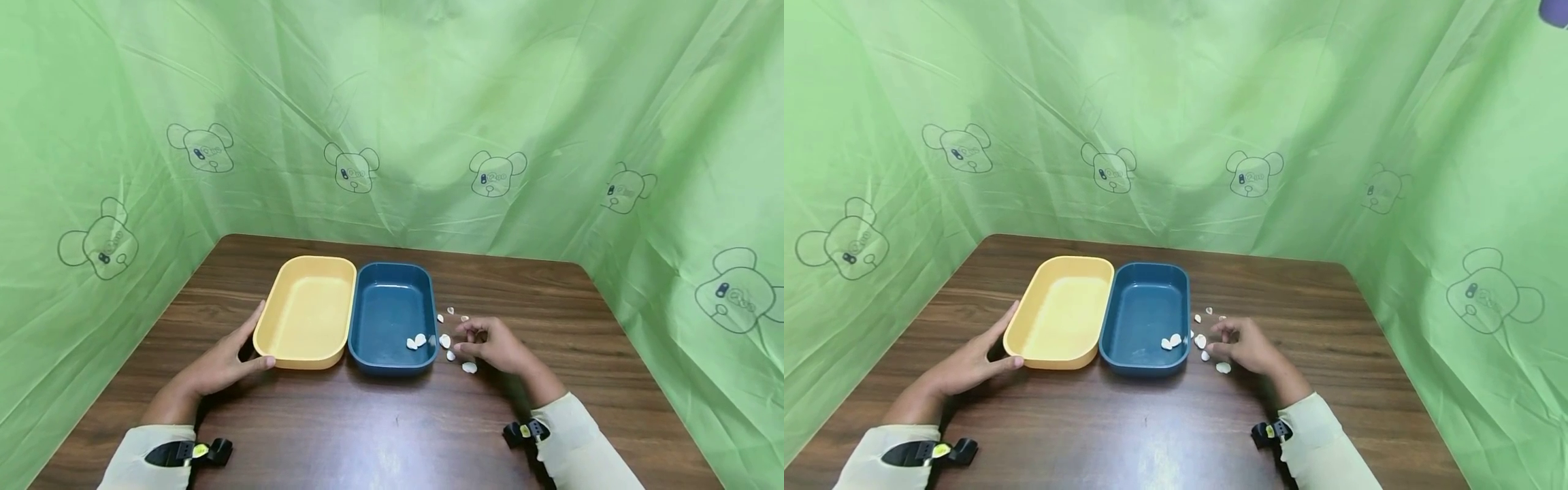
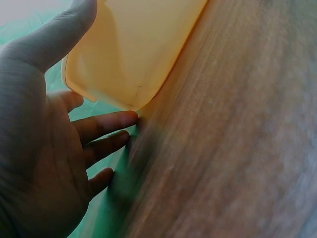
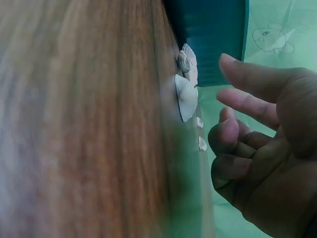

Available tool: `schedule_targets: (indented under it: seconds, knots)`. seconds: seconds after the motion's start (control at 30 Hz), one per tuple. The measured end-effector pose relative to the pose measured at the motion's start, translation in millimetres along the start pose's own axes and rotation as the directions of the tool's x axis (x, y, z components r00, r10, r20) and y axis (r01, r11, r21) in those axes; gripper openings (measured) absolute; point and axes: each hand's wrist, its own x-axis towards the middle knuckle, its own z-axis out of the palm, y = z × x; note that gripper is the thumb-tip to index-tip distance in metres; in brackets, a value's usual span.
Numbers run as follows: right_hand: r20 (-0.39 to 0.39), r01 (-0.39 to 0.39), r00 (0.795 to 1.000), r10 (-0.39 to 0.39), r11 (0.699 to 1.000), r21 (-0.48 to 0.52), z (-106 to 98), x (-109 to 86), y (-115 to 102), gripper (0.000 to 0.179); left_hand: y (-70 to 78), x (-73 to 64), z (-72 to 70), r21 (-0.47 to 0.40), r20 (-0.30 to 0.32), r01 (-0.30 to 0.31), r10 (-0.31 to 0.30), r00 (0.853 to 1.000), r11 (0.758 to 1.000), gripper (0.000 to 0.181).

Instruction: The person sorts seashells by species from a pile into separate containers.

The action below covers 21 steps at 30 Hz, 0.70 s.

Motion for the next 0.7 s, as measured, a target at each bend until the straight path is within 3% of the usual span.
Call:
schedule_targets:
  seconds: [0.17,0.33,0.7]
  knots:
    - [0.098,-0.001,0.995,0.003,1.0,-0.024,-8,-2.9,3,0.028,-0.7,-0.3,-1.1,0.01,-0.003,-0.008,0.008,1.0,1.0,0.116]
    - [0.205,-0.032,0.978,0.037,0.999,-0.027,-16,-6.3,8,0.027,-0.7,-0.5,-0.2,0.013,-0.001,-0.005,0.005,1.0,1.0,0.115]
    - [0.293,-0.037,0.956,0.02,0.998,0.053,-28,-10.5,16,0.031,-1.5,-0.8,0.9,0.001,-0.002,0.002,-0.002,1.0,1.0,0.115]
